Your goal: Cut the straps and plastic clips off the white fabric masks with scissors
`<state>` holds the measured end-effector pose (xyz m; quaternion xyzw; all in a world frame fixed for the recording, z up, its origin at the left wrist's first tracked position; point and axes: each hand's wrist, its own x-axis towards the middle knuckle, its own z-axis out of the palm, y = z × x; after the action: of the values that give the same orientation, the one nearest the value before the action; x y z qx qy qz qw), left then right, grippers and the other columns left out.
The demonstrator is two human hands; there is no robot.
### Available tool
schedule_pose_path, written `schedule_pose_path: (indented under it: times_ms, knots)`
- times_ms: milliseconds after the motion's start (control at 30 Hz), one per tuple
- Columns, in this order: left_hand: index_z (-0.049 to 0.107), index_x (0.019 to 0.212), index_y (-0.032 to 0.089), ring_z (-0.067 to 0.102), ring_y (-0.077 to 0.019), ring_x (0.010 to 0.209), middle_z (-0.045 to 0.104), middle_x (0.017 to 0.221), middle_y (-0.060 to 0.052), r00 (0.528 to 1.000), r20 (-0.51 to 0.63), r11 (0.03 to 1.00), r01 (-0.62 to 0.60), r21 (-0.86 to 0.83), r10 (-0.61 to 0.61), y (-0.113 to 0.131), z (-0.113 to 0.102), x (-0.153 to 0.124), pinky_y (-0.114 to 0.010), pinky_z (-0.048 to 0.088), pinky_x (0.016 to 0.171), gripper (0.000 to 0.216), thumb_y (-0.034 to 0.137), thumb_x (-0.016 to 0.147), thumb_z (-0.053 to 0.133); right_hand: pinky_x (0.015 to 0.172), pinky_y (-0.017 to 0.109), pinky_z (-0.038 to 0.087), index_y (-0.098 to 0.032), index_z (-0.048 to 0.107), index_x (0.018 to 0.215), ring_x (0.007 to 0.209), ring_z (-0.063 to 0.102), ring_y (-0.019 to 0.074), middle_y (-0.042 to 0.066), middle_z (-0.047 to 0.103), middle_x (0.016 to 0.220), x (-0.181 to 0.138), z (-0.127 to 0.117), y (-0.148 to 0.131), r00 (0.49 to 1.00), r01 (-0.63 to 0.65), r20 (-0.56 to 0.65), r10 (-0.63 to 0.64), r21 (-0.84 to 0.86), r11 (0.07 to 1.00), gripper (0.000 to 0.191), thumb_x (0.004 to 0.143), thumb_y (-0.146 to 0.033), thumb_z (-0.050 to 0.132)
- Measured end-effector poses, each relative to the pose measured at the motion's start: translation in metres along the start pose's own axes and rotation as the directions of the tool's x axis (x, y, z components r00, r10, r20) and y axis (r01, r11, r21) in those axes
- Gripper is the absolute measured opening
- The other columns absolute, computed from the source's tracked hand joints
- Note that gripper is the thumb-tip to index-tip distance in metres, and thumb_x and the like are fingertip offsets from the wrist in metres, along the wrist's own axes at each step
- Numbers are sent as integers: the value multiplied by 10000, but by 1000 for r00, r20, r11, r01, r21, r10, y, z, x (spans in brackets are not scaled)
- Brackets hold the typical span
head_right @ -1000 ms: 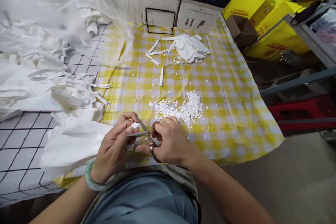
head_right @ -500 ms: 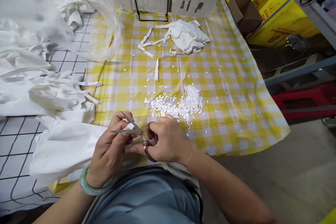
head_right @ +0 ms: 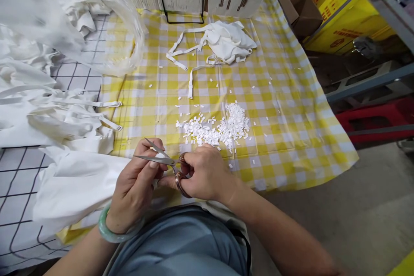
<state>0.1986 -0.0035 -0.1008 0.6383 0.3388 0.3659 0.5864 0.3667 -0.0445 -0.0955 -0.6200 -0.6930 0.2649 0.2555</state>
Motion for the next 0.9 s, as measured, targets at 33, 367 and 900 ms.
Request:
schedule_pose_path:
  times_ms: [33, 367, 900]
  knots:
    - [575, 793, 202, 448, -210, 1003, 470, 904, -57, 1000, 3, 1000, -7, 8, 7, 0, 0, 1, -331, 417, 855, 273, 203, 1005, 404, 608, 271, 316, -190, 528, 554, 518, 435, 112, -20, 521, 505, -1, 0, 1, 1000, -9, -1, 9, 4, 1000, 468, 760, -565, 719]
    - [550, 764, 186, 457, -193, 997, 471, 968, -65, 994, 111, 997, -16, 73, 7, -4, 14, 18, -309, 427, 869, 292, 218, 1011, 397, 557, 259, 273, -180, 487, 497, 515, 397, 104, -17, 502, 485, -16, -6, 16, 964, -265, 17, 266, -45, 963, 487, 759, -517, 721]
    - [636, 1051, 182, 570, -246, 1202, 624, 1257, -137, 978, -18, 908, -188, 373, 210, 34, -59, -14, -391, 439, 1049, 177, 199, 938, 502, 681, 269, 588, -230, 744, 878, 704, 700, 173, 21, 737, 772, -5, 12, -13, 942, -178, -53, 332, 760, 625, 128, 813, -340, 745]
